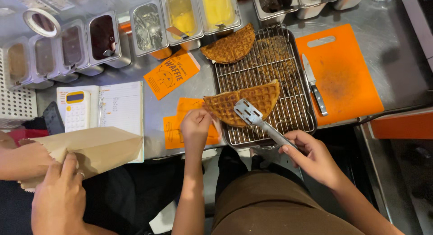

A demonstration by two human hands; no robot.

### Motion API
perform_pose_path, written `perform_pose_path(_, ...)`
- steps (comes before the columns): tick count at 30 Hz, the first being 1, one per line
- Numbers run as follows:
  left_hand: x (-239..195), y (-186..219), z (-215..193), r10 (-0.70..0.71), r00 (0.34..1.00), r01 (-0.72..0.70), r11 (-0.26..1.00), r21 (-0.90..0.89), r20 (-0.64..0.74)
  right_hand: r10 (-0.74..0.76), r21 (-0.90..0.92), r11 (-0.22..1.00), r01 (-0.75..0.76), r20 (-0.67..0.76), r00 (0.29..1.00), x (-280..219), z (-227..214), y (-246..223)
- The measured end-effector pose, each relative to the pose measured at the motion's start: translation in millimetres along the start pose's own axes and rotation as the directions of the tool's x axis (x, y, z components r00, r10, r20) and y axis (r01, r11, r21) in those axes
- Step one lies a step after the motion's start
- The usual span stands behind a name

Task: The person assembles waffles by spreading toppings such as chocolate and cream onto waffle halves using a spatula and tongs. They fold the waffles, place them into orange paper wrappers, and then into a brown paper bag. The person also handles a waffle iron, opening and closing it to prepare for the next batch.

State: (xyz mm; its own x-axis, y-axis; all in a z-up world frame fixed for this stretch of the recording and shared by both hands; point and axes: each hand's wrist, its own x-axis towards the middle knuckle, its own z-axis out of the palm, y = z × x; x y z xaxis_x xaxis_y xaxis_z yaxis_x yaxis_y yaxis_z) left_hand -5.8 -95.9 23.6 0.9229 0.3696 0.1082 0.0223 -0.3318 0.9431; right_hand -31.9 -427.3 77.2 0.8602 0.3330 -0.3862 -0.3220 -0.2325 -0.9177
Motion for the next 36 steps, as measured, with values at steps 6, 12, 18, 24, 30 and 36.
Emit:
perform_pose_path(6,22.1,-3.9,18.3,-0.371,0.919,0.393,0.889,-0.236,0.135,-0.007,-0.225,0.974,-0.027,-0.148,0.989,-14.9,-11.5,-0.3)
perform_pose_path(12,19.0,23.0,47.1,0.205,0.979,-0.204,0.974,0.095,-0.005,-0.139,-0.283,0.956,0.08,-0.194,0.971,-30.0,-14.6,8.7)
perform_pose_path(18,-6.9,106.3,84.8,0.051,0.994,-0.065,0.986,0.151,0.094,-0.014,-0.19,0.981,-0.029,-0.225,0.974,-27.7,4.1,12.4)
perform_pose_path(24,-28.1,145.2,100.5,0.185,0.96,-0.183,0.983,-0.028,0.211,-0.21,-0.268,0.952,0.146,-0.226,0.951,-20.1,20.0,10.5)
perform_pose_path(30,-18.6,131.5,58.8,0.482,0.871,-0.491,0.851,0.187,0.095,0.029,0.013,1.0,-0.028,-0.103,0.994,-17.7,6.6,4.7)
perform_pose_path(36,11.0,57.1,-13.6,-0.241,0.937,0.31,0.908,-0.282,0.253,0.056,0.125,0.989,-0.072,0.127,0.99,-14.1,-11.4,-6.8)
